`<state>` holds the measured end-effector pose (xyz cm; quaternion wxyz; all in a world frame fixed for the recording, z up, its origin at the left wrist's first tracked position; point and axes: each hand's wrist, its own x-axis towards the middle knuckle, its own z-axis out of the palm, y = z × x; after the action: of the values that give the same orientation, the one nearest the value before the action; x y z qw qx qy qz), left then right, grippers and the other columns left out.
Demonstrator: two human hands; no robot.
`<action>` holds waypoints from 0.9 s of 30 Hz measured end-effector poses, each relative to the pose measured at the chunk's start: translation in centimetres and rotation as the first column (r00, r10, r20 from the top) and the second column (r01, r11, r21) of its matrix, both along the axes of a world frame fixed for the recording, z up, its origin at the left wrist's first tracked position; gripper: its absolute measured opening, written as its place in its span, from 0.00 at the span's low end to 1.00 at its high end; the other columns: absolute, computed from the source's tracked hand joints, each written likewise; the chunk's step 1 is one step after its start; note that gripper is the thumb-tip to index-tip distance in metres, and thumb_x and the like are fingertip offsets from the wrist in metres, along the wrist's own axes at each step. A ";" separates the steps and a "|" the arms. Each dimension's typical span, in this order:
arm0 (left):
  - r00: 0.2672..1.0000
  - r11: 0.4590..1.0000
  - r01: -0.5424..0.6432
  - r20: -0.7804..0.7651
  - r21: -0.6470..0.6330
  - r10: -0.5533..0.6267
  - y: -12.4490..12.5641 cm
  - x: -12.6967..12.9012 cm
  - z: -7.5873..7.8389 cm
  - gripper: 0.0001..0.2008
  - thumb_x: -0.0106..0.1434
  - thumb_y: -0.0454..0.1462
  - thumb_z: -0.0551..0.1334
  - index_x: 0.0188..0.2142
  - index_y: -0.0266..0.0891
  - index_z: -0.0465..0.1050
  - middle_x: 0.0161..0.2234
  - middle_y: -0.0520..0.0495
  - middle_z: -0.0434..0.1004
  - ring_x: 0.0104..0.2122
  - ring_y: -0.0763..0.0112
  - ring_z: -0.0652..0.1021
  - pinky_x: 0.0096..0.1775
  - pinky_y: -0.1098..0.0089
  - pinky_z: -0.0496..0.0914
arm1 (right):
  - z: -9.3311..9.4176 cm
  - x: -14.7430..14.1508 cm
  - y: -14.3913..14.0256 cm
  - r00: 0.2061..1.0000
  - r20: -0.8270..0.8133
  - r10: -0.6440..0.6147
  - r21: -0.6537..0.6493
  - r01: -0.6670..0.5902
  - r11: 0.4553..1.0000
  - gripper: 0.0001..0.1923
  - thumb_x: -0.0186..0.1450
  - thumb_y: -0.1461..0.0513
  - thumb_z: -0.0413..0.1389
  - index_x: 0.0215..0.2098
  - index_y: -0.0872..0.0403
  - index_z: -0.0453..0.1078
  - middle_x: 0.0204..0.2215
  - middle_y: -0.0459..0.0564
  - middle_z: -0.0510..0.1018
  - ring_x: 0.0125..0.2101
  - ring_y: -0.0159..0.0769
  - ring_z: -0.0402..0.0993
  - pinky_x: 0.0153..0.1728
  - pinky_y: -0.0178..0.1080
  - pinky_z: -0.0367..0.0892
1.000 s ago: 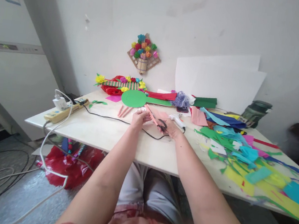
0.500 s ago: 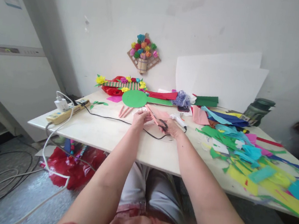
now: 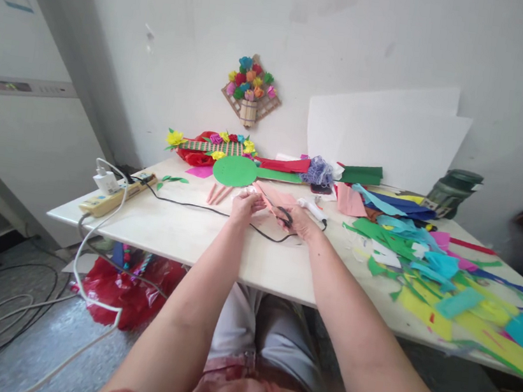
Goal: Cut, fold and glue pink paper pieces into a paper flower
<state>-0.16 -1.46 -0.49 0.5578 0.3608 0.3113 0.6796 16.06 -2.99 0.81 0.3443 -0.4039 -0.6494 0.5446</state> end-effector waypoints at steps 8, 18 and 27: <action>1.000 1.000 0.016 -0.020 0.000 -0.016 -0.2 -0.2 0.1 0.14 0.40 0.36 0.70 0.23 0.35 0.67 0.20 0.50 0.72 0.22 0.74 0.75 0.32 0.69 0.71 | -0.6 0.0 0.6 1.000 -0.011 0.009 0.019 -0.008 1.000 0.17 0.54 0.50 0.59 0.24 0.56 0.65 0.12 0.40 0.64 0.10 0.22 0.55 0.10 0.28 0.47; 0.999 1.000 0.009 -0.036 0.010 -0.009 -0.1 -0.3 0.1 0.14 0.41 0.38 0.70 0.24 0.35 0.67 0.20 0.50 0.72 0.22 0.74 0.75 0.33 0.69 0.71 | 0.4 -0.3 -0.3 1.000 0.001 -0.017 -0.018 0.017 1.000 0.16 0.56 0.53 0.58 0.21 0.55 0.62 0.11 0.40 0.62 0.09 0.22 0.52 0.09 0.29 0.44; 0.999 1.000 0.010 -0.041 0.023 -0.009 -0.1 -0.3 0.0 0.15 0.40 0.38 0.70 0.24 0.35 0.67 0.20 0.50 0.72 0.22 0.74 0.74 0.32 0.69 0.71 | 1.0 -0.5 -0.9 0.999 -0.016 -0.033 -0.002 0.033 0.999 0.12 0.57 0.57 0.58 0.22 0.57 0.65 0.11 0.40 0.63 0.09 0.21 0.53 0.09 0.27 0.46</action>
<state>-0.49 -1.57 -0.46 0.5502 0.3825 0.3130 0.6730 15.56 -3.88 1.85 0.3579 -0.4108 -0.6392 0.5427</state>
